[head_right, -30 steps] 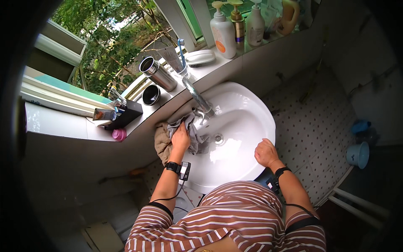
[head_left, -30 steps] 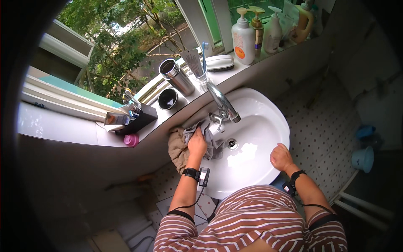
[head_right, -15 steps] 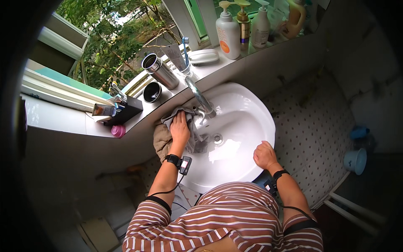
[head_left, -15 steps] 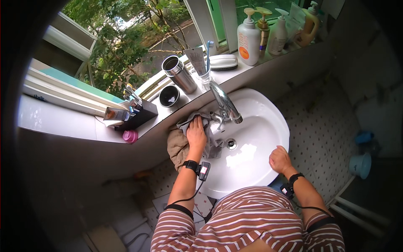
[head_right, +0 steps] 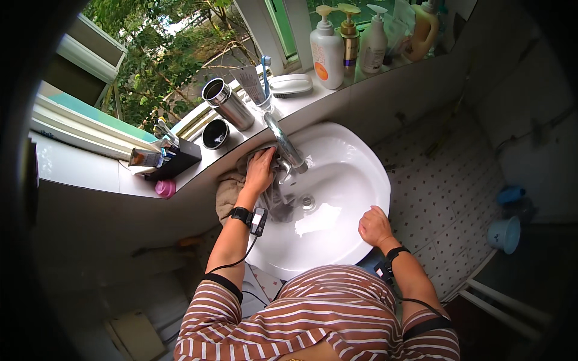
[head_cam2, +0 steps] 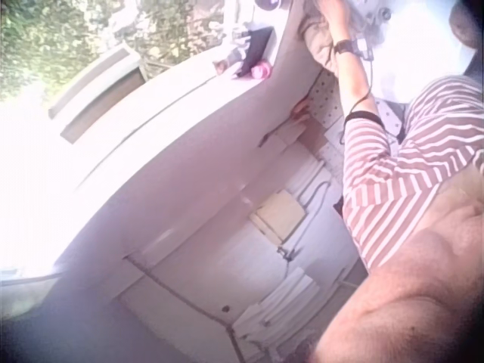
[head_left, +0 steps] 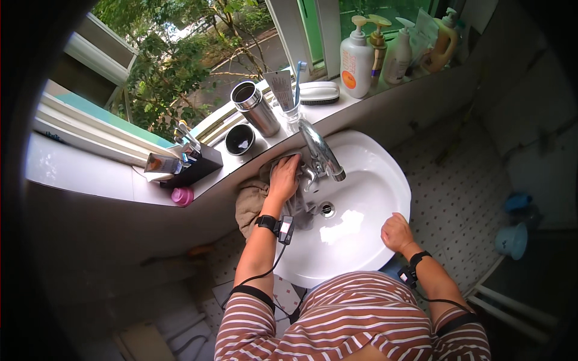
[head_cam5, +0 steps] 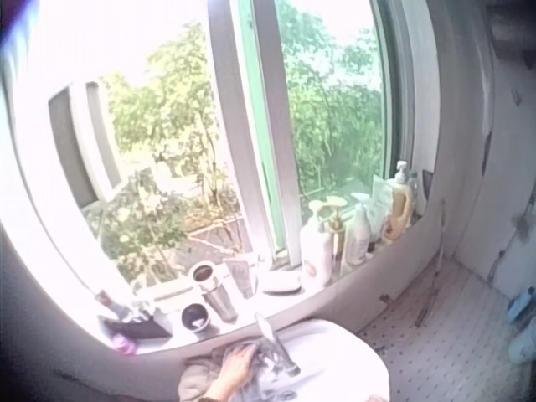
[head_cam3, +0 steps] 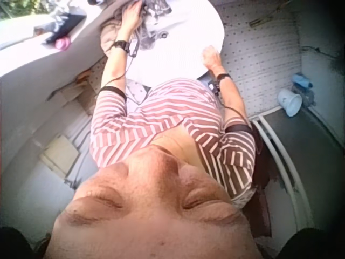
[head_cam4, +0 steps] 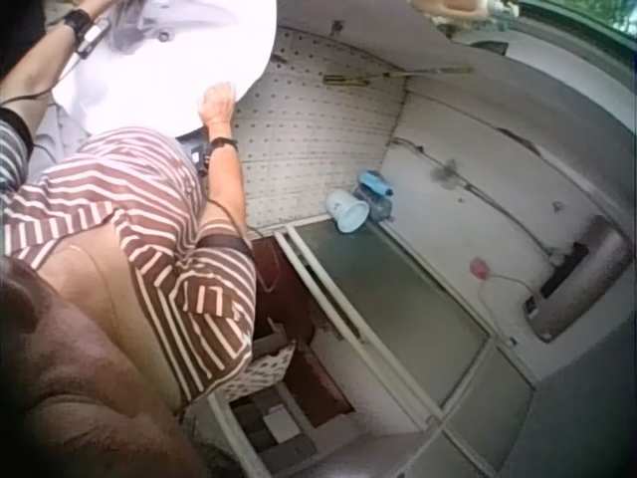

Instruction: Cleaning the sink and washing a cleaning cloth in a bathroom.

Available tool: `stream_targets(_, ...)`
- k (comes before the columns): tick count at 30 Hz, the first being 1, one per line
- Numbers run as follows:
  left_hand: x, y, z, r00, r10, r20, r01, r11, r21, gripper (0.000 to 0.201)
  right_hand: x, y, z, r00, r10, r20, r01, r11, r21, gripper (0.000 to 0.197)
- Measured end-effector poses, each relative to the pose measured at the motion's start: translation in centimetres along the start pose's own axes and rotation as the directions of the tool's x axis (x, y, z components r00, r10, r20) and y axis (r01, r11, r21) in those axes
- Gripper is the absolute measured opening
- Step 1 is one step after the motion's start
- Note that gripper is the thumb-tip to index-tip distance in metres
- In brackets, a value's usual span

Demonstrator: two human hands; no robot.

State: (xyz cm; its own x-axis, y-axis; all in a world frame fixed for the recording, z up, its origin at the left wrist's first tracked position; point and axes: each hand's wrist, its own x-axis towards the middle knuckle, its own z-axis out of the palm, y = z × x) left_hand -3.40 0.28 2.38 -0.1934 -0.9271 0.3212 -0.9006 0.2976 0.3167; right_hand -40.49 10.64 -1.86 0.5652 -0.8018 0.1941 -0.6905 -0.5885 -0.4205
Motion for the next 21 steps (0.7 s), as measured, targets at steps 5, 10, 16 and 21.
stream_targets(5,1.1,-0.3,0.1,0.995,0.041,0.090,-0.038,0.999,-0.038,0.054,0.1,0.1,0.0,1.000,-0.015,-0.006,0.015,1.000,0.012,0.004)
stream_targets(10,0.2,1.1,-0.1,0.999,-0.032,0.025,0.031,0.998,0.053,0.053,0.0,0.2,0.0,1.000,-0.006,-0.009,0.006,1.000,0.022,0.003)
stream_targets(16,-4.6,0.4,0.4,0.972,-0.217,-0.094,0.236,0.912,0.335,0.051,0.0,0.1,0.0,1.000,-0.008,-0.018,0.008,1.000,0.013,0.004)
stream_targets(21,-7.8,0.1,1.7,0.983,-0.158,-0.097,0.184,0.899,0.397,0.034,0.2,-0.2,-0.3,1.000,-0.027,-0.005,0.027,0.999,-0.028,0.005)
